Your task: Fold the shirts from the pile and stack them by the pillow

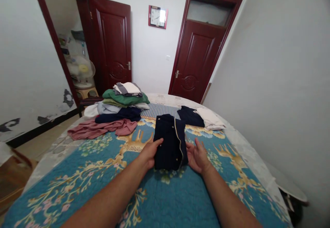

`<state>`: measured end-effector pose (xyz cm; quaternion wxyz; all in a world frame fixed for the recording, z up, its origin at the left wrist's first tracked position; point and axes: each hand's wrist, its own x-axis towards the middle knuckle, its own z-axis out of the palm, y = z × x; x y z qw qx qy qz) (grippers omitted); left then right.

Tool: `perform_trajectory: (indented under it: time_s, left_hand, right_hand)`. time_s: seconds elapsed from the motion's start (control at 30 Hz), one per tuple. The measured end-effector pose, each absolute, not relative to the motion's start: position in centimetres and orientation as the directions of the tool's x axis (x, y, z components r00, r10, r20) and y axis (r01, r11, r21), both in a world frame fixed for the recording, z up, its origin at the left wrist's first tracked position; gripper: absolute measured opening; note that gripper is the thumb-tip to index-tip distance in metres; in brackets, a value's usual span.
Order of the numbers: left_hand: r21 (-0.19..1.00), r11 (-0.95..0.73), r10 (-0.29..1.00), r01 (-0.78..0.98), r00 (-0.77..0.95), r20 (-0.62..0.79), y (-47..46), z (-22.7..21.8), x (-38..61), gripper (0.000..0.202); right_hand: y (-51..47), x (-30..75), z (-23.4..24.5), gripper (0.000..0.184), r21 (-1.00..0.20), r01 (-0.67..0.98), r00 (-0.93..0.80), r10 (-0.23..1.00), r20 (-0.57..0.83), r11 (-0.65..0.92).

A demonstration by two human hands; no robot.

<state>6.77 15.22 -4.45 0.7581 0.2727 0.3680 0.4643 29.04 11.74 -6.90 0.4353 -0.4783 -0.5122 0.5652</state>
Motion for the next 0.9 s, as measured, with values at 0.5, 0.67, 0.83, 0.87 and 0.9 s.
perform_trajectory:
  time_s: [0.5, 0.67, 0.83, 0.87, 0.9]
  left_hand:
    - [0.677, 0.393, 0.919, -0.623, 0.266, -0.290, 16.9, -6.5, 5.9, 0.058]
    - [0.556, 0.462, 0.884, -0.691, 0.311, -0.348, 17.6, -6.3, 5.4, 0.050]
    - [0.567, 0.457, 0.889, -0.685, 0.350, -0.294, 17.3, -5.9, 5.5, 0.051]
    - [0.585, 0.440, 0.898, -0.681, 0.351, -0.267, 17.2, -5.9, 5.6, 0.052]
    - [0.605, 0.415, 0.908, -0.679, 0.345, -0.235, 17.1, -6.0, 5.7, 0.054]
  right_hand:
    - [12.5, 25.5, -7.9, 0.046, -0.894, -0.446, -0.009, 0.999, -0.047, -0.046]
    - [10.9, 24.4, -8.0, 0.053, -0.782, -0.622, -0.086, 0.996, 0.022, -0.037]
    - [10.3, 21.9, -8.1, 0.069, -0.845, -0.533, -0.061, 0.994, 0.086, 0.041]
    - [10.4, 21.6, -8.0, 0.070, -0.850, -0.522, -0.017, 0.995, 0.098, 0.075]
    - [10.5, 21.4, -7.9, 0.070, -0.861, -0.496, 0.014, 0.993, 0.118, 0.110]
